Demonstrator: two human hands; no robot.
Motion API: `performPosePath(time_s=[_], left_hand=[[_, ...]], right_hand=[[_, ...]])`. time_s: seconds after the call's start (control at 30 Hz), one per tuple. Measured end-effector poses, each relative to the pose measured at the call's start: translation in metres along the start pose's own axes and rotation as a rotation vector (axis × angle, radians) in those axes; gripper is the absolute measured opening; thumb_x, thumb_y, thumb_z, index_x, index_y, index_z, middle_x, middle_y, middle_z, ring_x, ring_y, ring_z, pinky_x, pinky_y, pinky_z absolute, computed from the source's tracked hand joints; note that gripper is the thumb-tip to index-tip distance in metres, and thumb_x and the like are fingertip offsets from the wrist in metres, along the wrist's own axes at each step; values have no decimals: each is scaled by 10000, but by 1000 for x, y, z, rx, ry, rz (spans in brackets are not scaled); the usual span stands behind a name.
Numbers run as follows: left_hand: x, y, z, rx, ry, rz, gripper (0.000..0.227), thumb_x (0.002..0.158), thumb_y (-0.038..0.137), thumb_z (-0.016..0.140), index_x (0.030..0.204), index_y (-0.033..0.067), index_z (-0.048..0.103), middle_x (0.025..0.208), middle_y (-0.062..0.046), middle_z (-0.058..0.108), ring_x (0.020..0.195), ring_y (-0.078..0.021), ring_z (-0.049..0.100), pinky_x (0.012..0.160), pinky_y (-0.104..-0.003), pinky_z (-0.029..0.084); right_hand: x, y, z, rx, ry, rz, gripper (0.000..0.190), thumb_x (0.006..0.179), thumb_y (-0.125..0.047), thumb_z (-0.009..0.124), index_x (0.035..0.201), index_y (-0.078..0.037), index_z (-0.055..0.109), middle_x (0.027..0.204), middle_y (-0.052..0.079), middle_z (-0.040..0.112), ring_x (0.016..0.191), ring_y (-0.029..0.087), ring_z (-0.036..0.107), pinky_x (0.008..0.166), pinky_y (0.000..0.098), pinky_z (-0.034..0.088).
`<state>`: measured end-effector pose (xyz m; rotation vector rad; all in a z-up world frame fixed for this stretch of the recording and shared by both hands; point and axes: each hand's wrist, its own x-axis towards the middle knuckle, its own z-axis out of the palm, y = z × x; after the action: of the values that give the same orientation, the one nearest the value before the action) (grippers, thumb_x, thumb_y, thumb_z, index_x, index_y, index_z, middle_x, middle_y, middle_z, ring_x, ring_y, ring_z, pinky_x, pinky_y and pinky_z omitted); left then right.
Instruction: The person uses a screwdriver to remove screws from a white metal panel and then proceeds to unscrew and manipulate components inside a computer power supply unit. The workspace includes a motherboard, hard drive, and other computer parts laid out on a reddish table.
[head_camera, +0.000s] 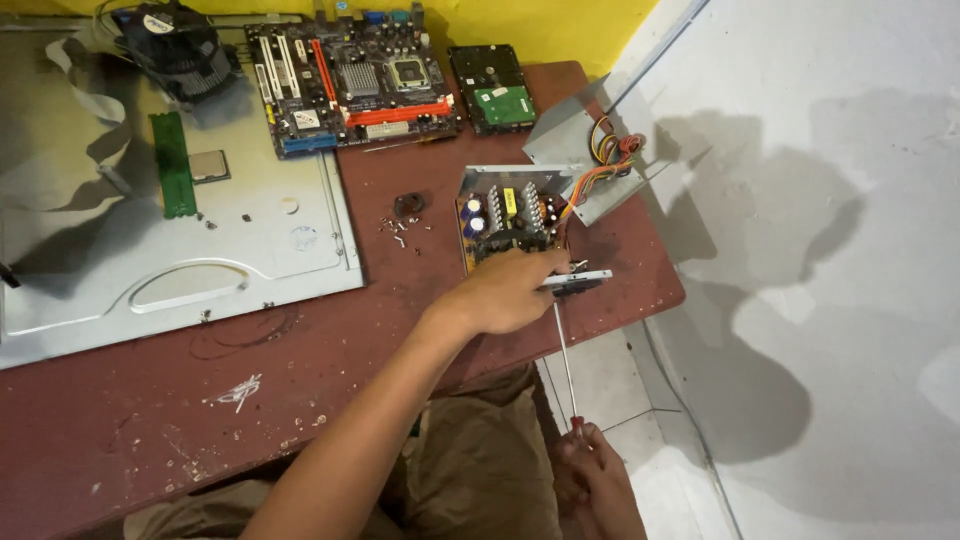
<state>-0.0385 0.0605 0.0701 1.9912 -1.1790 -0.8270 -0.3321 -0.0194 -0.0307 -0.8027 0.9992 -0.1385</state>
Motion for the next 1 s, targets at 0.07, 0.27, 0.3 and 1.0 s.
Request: performPosePath(time_s=[0.07,0.27,0.3,1.0], left_hand=[[1,-3,2,8,16,37,269,880,80,440,1097,188,556,847,-132,683,864,-374,617,701,-498,411],[-3,1,-2,10,-3,48,264,863,54,426,1071,165,546,818,-136,674,781,-367,620,681,-482,403],[-2,0,-1,10,-3,49,264,863,54,426,1071,165,546,818,-136,674,781,-367,620,681,-482,403],[-5,4,-3,-12,-7,38,245,864,56,427,1069,135,535,822,-165,649,767,-379,604,656,-495,385]], right_hand=[[-8,-1,7,-44,23,-94,173,983,-1,614,914,-90,481,655,46,408,480,139,273,456,268,225],[7,9,-6,-22,-136,79,540,1048,-417,481,1146,59,715,576,33,373,395,97,236,395,262,169],[6,8,-4,-22,-135,78,540,1048,-417,481,1146,59,715,576,33,373,395,97,236,395,262,169],[5,1,-3,-89,109,-36,264,1015,-218,563,1191,-32,625,794,173,575,538,195,361,471,269,286]])
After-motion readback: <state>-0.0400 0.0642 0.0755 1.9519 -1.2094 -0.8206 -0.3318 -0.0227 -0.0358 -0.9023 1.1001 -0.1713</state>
